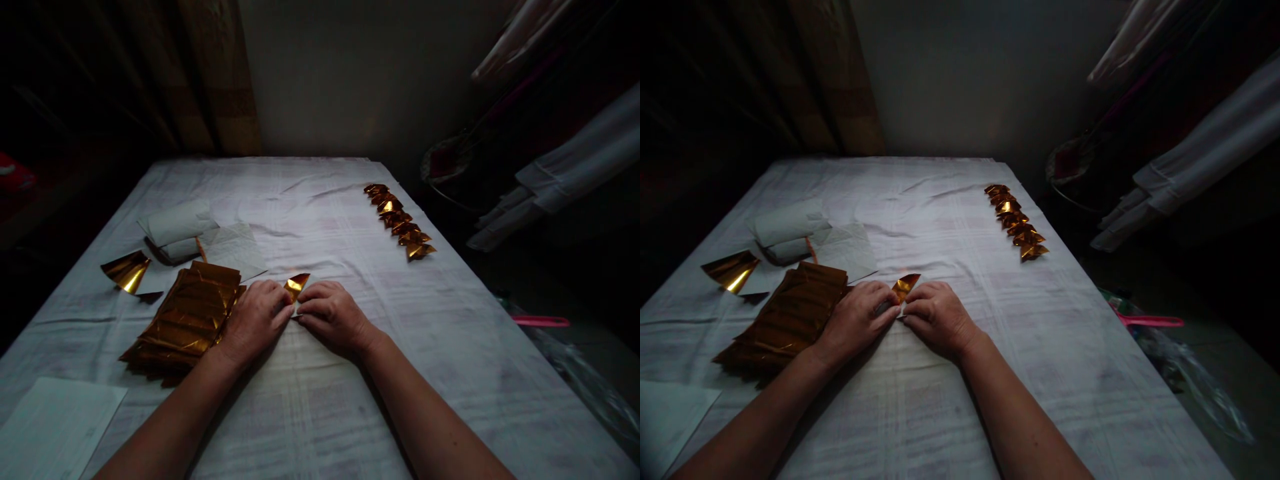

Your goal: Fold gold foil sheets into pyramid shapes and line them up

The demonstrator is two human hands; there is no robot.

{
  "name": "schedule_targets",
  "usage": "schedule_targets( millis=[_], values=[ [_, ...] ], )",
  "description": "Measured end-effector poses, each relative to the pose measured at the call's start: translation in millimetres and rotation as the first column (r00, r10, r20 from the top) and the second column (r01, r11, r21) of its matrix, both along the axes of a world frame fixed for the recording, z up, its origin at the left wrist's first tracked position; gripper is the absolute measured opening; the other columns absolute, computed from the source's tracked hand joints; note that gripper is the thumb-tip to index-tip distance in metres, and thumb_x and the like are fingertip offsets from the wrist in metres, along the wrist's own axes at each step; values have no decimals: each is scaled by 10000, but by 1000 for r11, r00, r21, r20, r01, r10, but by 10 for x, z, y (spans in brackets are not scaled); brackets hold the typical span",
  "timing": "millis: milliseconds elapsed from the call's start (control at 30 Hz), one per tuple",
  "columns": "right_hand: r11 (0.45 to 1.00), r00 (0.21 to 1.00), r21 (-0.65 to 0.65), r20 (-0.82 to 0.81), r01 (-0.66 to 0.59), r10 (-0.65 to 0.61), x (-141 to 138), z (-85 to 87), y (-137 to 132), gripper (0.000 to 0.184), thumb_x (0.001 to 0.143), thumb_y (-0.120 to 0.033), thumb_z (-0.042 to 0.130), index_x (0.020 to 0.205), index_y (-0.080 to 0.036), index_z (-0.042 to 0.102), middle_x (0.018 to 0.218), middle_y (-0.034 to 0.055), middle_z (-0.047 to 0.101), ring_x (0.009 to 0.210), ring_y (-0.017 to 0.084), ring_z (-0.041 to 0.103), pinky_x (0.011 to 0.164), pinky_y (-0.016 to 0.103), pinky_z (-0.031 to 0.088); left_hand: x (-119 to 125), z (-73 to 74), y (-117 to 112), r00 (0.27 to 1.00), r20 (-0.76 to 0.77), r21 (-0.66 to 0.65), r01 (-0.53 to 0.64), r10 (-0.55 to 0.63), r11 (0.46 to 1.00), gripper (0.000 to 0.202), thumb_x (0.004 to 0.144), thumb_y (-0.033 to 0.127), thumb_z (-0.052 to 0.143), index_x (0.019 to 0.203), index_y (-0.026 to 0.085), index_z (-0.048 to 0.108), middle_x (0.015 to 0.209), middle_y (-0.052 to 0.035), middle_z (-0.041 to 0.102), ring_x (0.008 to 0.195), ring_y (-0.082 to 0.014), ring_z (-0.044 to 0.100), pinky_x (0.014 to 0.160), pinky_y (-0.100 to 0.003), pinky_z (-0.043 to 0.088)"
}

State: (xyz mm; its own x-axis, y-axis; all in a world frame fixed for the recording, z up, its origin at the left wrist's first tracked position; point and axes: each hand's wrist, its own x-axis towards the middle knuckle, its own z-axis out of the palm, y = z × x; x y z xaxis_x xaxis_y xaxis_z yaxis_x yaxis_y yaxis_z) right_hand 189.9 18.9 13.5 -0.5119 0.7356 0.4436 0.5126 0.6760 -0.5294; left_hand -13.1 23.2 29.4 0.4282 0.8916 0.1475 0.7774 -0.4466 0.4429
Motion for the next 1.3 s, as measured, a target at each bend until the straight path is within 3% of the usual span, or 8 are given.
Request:
schedule_targets(
  millis=[200,500,667,967,1300],
  values=[
    [996,997,-54,-41,70,-72,25,-79,29,112,905,-269,637,848,-256,732,955,20,744,942,170,659,925,378,446,-31,24,15,1000,11,-70,28,-28,997,80,885,309,614,861,237,637,959,-32,658,976,-224,579,876,-356,440],
    [965,967,-66,-3,255,-256,-98,-96,-10,111,819,-165,681,721,-213,666,917,22,719,900,192,621,864,378,416,-30,75,21,999,3,-95,49,-49,994,163,931,346,538,870,227,632,955,-39,642,974,-223,563,903,-371,434],
    [960,962,-56,29,274,-273,-135,-68,-23,124,821,-158,662,715,-217,635,923,29,710,907,199,612,858,379,412,-41,92,29,997,26,-121,71,-68,990,178,897,402,597,860,230,627,955,-38,645,973,-227,558,895,-369,439],
    [959,960,-49,43,279,-277,-135,-78,-37,109,843,-182,657,747,-226,629,926,29,696,918,204,603,863,375,410,-8,18,-10,999,-30,-52,28,-29,998,114,892,334,596,862,226,617,956,-41,629,966,-223,550,876,-360,435],
    [959,964,-98,59,264,-260,-126,-61,-35,79,808,-216,721,798,-225,643,939,28,668,944,210,593,883,384,409,40,59,-49,997,-75,-36,-3,1,999,115,883,330,615,849,222,599,964,-48,622,950,-238,542,846,-366,425]
  ],
)
